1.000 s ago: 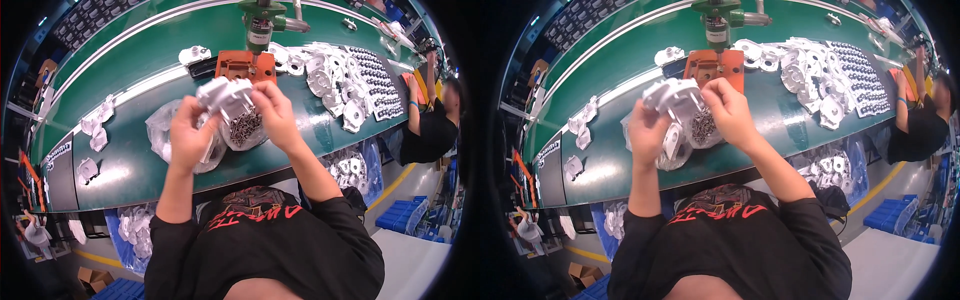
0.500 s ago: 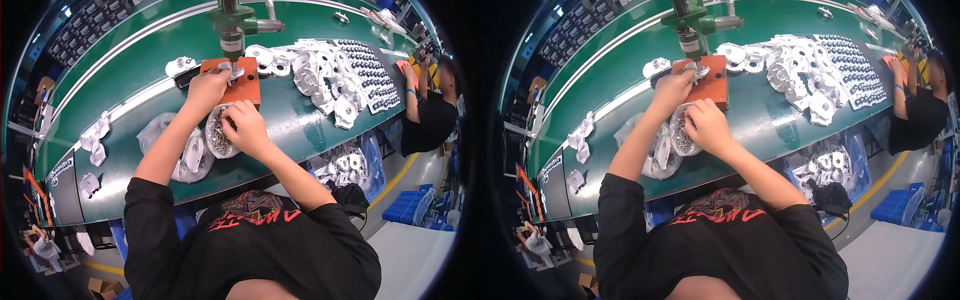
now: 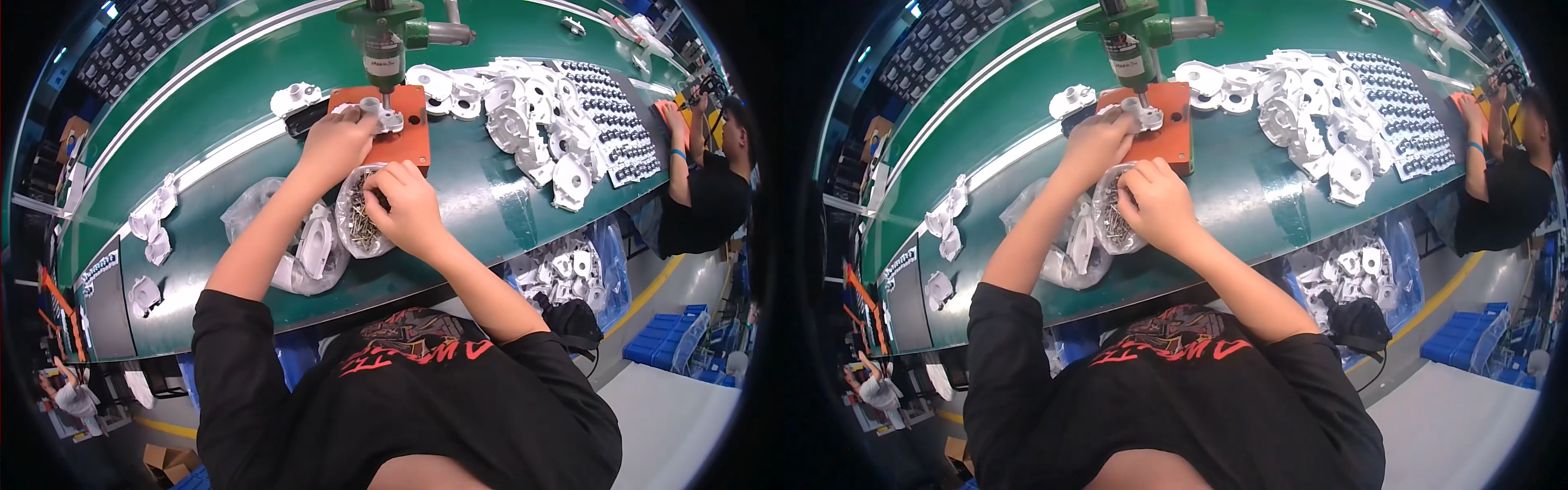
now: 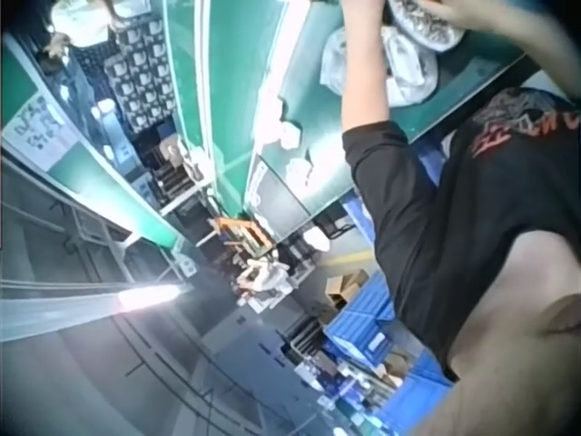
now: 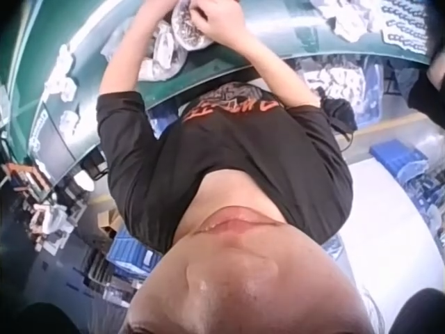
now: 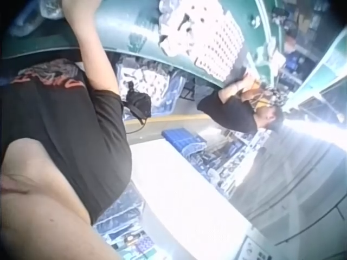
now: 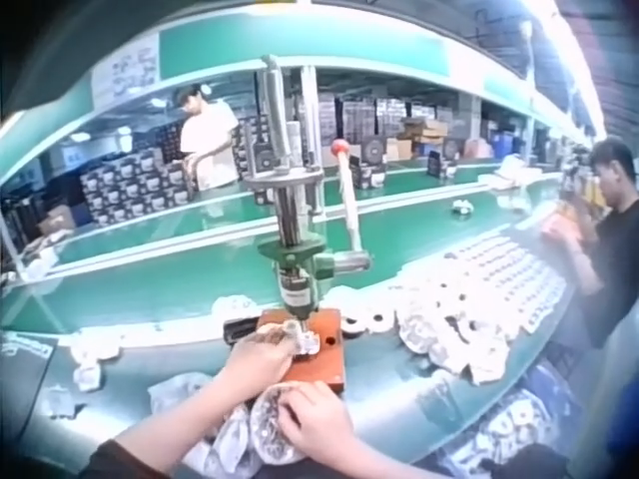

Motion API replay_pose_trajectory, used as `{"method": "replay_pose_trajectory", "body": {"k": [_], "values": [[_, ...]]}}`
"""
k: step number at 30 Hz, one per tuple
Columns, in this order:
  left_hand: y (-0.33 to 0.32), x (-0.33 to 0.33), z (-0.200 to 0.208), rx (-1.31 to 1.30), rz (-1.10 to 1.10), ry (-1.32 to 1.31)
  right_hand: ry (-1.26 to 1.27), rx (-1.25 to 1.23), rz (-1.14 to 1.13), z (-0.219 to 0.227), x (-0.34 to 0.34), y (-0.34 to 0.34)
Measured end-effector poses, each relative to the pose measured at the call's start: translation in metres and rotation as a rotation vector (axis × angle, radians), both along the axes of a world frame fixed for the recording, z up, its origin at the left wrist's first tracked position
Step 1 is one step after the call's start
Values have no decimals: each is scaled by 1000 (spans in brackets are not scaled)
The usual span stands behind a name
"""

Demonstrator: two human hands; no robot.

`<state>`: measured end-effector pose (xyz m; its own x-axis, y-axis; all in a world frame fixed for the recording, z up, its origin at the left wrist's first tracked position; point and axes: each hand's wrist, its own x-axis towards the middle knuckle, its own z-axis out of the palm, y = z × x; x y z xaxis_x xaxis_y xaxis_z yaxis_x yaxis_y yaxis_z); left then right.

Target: Assembling plastic components using screws and a manual press on a factory line.

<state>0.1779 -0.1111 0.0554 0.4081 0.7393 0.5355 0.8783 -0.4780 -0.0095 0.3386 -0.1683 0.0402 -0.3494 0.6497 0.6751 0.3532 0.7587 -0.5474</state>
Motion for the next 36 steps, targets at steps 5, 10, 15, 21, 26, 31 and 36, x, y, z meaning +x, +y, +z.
{"method": "replay_pose_trajectory", "body": {"k": [5, 10, 15, 21, 26, 31, 36], "values": [[1, -16, 1, -220, -57, -22, -17, 2, 1, 1, -1, -1], [-9, -33, 6, -258, -49, -124, -118, 4, 29, 10, -1, -4], [-47, -65, 41, -445, 51, -404, -172, -34, 54, 11, 3, -3], [-126, -103, 8, -827, 275, -258, -167, -55, 71, 13, 2, -3], [-147, -92, -16, -658, 663, -60, -164, -63, 72, 12, 2, -3], [-141, -83, -26, -613, 509, -126, -103, -62, 68, 10, 1, -5], [-133, -71, -26, -640, 528, -131, -61, -27, 52, 8, 1, -4]]}}
